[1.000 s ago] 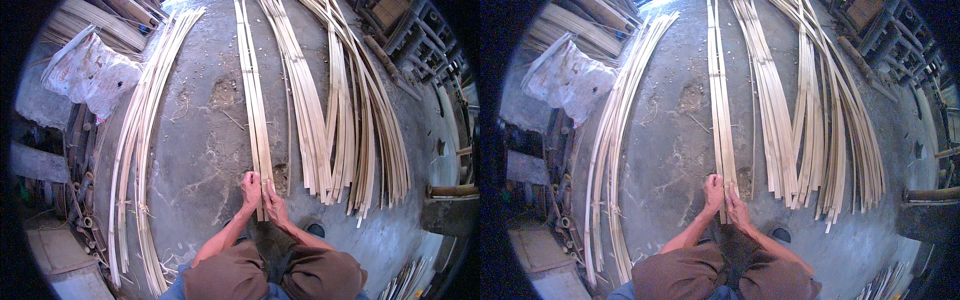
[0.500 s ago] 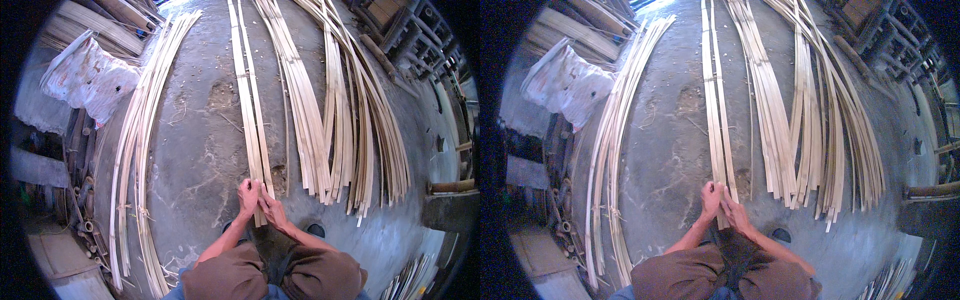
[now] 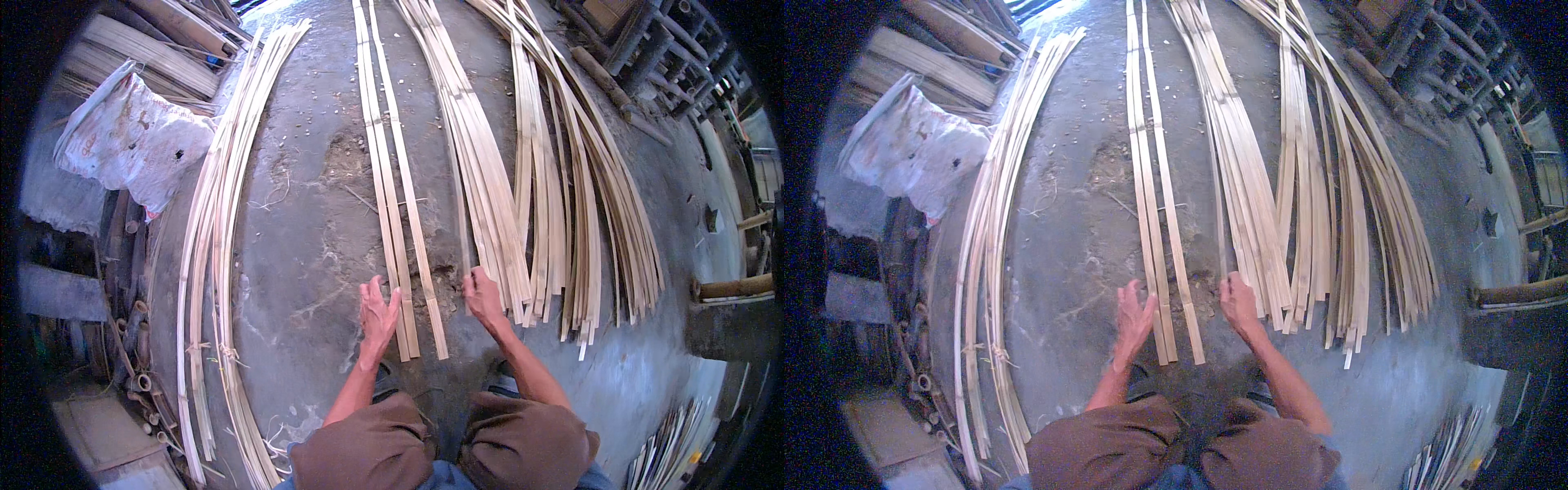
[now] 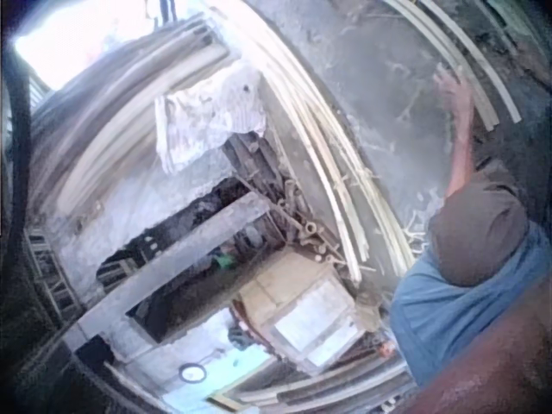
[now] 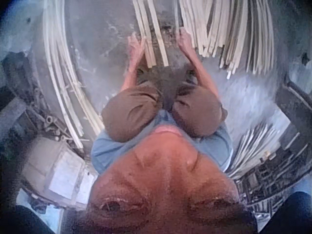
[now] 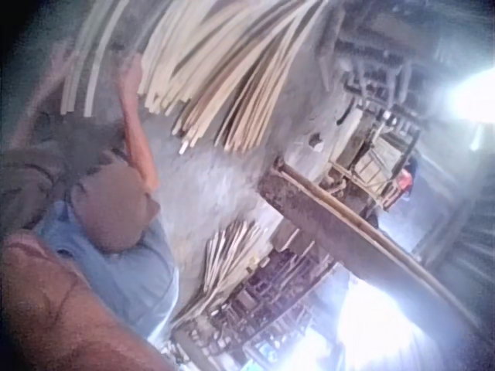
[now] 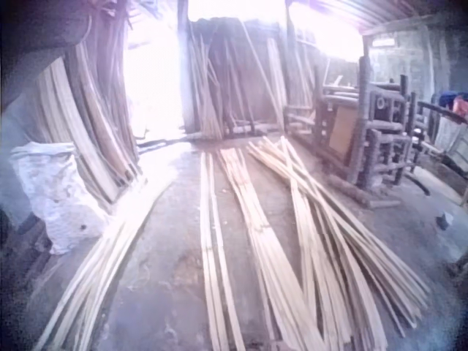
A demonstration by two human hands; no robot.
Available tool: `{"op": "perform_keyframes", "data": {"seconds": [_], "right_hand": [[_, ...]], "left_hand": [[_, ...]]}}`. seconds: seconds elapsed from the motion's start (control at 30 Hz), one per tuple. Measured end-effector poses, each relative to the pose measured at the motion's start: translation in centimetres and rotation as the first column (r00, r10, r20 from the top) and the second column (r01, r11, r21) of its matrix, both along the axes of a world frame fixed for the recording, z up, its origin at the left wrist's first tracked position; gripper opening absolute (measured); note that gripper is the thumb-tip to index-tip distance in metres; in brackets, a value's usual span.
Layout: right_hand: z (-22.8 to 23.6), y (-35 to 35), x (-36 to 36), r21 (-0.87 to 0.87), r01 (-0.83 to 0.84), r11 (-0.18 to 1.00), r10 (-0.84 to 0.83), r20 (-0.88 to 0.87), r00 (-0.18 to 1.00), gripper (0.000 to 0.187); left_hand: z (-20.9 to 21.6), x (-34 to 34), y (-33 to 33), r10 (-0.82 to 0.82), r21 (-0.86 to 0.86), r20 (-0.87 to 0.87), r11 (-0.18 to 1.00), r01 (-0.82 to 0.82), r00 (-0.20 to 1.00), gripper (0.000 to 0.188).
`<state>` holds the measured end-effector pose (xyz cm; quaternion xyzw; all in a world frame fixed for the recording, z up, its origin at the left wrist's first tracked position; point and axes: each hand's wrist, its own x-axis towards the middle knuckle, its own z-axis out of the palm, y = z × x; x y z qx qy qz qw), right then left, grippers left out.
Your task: The person gathers thin bamboo strips from a pile, unties a bundle, and arranges the strips on the floor into neat parallel rows. The person repeatedly picks up, aligns, and places the strips to form organized stacks.
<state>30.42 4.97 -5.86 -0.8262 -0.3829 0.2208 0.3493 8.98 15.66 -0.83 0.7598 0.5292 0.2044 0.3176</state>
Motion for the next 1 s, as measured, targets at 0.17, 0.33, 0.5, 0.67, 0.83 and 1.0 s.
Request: {"op": "perform_keyframes", "data": {"seconds": [0.17, 0.33, 0.5, 0.67, 0.83, 1.0], "right_hand": [[5.7, -0.7, -1.1, 0.131, 0.068, 0.989, -0.038, -0.223, 0.974, 0.029], [6.3, -3.0, -3.0, 0.079, 0.028, 0.996, -0.004, -0.289, 0.957, 0.044], [6.2, -3.7, -4.9, 0.078, 0.057, 0.995, -0.027, -0.346, 0.938, 0.048], [4.5, -3.2, -5.4, 0.118, 0.057, 0.991, -0.008, -0.379, 0.925, 0.047], [2.8, -3.4, -5.1, 0.122, 0.063, 0.991, -0.013, -0.375, 0.927, 0.046], [2.6, -4.0, -5.8, 0.060, 0.024, 0.998, 0.000, -0.365, 0.931, 0.045]], "left_hand": [[-0.5, 3.1, -0.9, -0.191, 0.094, -0.037, 0.977, 0.193, 0.981, 0.062], [-1.9, 6.9, -1.6, -0.345, -0.009, -0.193, 0.937, 0.350, 0.918, 0.077], [-2.9, 7.0, -1.7, -0.326, -0.071, 0.087, 0.941, 0.332, 0.942, 0.081], [-3.8, 7.8, -0.5, -0.366, -0.003, 0.130, 0.929, 0.370, 0.921, 0.083], [-3.1, 8.6, -0.6, -0.341, -0.069, 0.177, 0.931, 0.357, 0.923, 0.078], [-1.7, 8.3, -2.1, -0.050, -0.384, 0.426, 0.894, 0.231, 0.903, 0.059]]}}
